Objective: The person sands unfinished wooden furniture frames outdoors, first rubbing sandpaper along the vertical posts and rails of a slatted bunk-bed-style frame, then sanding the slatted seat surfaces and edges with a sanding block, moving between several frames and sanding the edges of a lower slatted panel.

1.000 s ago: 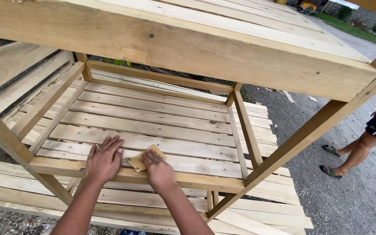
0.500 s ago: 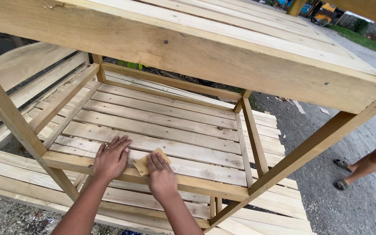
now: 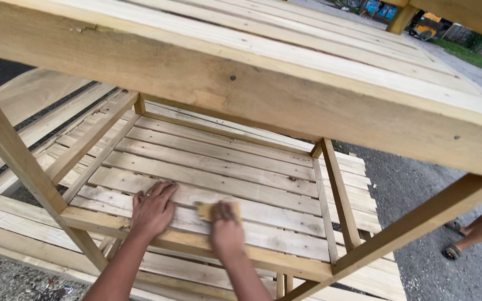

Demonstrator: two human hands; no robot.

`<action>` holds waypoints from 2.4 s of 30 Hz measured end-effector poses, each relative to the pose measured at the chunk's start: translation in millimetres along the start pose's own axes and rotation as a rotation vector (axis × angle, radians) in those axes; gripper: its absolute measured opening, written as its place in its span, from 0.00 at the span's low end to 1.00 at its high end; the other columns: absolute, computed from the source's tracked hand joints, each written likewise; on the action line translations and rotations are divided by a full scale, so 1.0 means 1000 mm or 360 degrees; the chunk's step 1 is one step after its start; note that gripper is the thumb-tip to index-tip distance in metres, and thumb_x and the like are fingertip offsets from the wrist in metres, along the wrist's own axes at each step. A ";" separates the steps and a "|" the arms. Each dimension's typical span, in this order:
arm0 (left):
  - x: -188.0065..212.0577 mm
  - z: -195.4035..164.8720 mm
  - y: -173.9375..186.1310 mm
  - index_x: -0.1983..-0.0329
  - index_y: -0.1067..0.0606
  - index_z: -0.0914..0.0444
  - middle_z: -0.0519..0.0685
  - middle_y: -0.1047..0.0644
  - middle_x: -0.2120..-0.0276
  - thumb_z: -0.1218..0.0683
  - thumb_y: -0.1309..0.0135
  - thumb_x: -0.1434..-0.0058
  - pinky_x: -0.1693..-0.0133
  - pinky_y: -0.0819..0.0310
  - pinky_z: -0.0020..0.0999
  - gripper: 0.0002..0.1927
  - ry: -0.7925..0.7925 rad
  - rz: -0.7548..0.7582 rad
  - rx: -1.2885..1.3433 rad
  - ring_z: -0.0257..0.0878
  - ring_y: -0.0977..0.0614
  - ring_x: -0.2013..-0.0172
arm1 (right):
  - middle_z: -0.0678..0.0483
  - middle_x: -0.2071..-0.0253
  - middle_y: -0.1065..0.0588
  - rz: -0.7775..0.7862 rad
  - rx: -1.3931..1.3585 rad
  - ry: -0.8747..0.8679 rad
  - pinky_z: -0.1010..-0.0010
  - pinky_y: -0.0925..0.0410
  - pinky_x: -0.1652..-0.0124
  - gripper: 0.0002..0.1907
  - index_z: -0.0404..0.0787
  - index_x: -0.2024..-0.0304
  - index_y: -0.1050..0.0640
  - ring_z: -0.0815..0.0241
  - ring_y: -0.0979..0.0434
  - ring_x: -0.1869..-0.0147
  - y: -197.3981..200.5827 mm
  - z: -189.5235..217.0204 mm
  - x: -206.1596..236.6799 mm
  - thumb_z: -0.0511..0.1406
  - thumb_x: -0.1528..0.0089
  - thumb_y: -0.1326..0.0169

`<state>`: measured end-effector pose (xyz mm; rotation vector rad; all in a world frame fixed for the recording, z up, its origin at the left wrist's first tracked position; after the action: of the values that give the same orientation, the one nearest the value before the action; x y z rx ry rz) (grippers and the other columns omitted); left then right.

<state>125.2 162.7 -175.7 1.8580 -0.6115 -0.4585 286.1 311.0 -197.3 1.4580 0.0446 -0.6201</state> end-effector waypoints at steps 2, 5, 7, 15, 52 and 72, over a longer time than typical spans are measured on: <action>-0.002 0.005 -0.005 0.27 0.39 0.43 0.33 0.42 0.26 0.48 0.59 0.37 0.28 0.61 0.53 0.31 -0.0051 -0.0059 -0.0031 0.31 0.45 0.26 | 0.49 0.33 0.28 0.0203 -0.0368 0.0101 0.61 0.34 0.34 0.22 0.40 0.41 0.25 0.49 0.35 0.24 -0.023 0.022 -0.017 0.30 0.38 0.51; -0.006 0.009 -0.010 0.27 0.39 0.45 0.32 0.42 0.26 0.49 0.61 0.36 0.28 0.60 0.52 0.31 -0.0089 -0.0171 0.0025 0.32 0.45 0.26 | 0.46 0.32 0.30 0.0130 -0.0397 0.0366 0.59 0.35 0.34 0.22 0.37 0.40 0.26 0.46 0.35 0.26 -0.018 0.023 -0.028 0.31 0.37 0.49; -0.005 0.011 -0.013 0.27 0.39 0.45 0.31 0.43 0.26 0.48 0.62 0.34 0.28 0.59 0.52 0.30 -0.0026 -0.0113 0.0024 0.32 0.46 0.26 | 0.45 0.33 0.29 0.0089 -0.0377 0.0370 0.59 0.35 0.36 0.24 0.38 0.38 0.26 0.47 0.34 0.27 0.004 -0.001 -0.016 0.29 0.39 0.49; -0.002 0.002 -0.004 0.25 0.42 0.43 0.29 0.47 0.25 0.47 0.63 0.36 0.26 0.65 0.49 0.32 0.0059 0.0020 -0.0009 0.30 0.48 0.25 | 0.48 0.37 0.26 0.0734 -0.0049 -0.0486 0.64 0.29 0.41 0.28 0.50 0.32 0.31 0.52 0.25 0.35 0.039 -0.074 0.023 0.30 0.36 0.54; -0.003 0.002 -0.001 0.28 0.36 0.45 0.35 0.40 0.27 0.31 0.71 0.32 0.28 0.62 0.52 0.33 0.0022 -0.0075 0.0193 0.35 0.45 0.26 | 0.49 0.36 0.27 0.0397 -0.0292 -0.0213 0.60 0.29 0.41 0.24 0.48 0.36 0.28 0.50 0.27 0.34 0.010 -0.032 -0.015 0.31 0.36 0.52; -0.001 0.003 -0.001 0.30 0.33 0.46 0.35 0.38 0.28 0.34 0.69 0.31 0.28 0.60 0.51 0.31 0.0018 -0.0165 0.0229 0.34 0.43 0.27 | 0.52 0.30 0.33 0.0190 -0.0313 -0.0007 0.47 0.46 0.31 0.23 0.44 0.37 0.27 0.52 0.39 0.24 0.007 -0.021 -0.042 0.32 0.36 0.49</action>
<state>122.8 161.0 -177.6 2.0351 -0.5543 -0.4823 260.5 345.8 -177.0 1.2592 0.0145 -0.5065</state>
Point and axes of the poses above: each hand's wrist, its own x-axis away from the middle knuckle, its own y-axis out of the back of the hand, z = x × y, the point moved 2 cm from there along -x, towards the middle knuckle
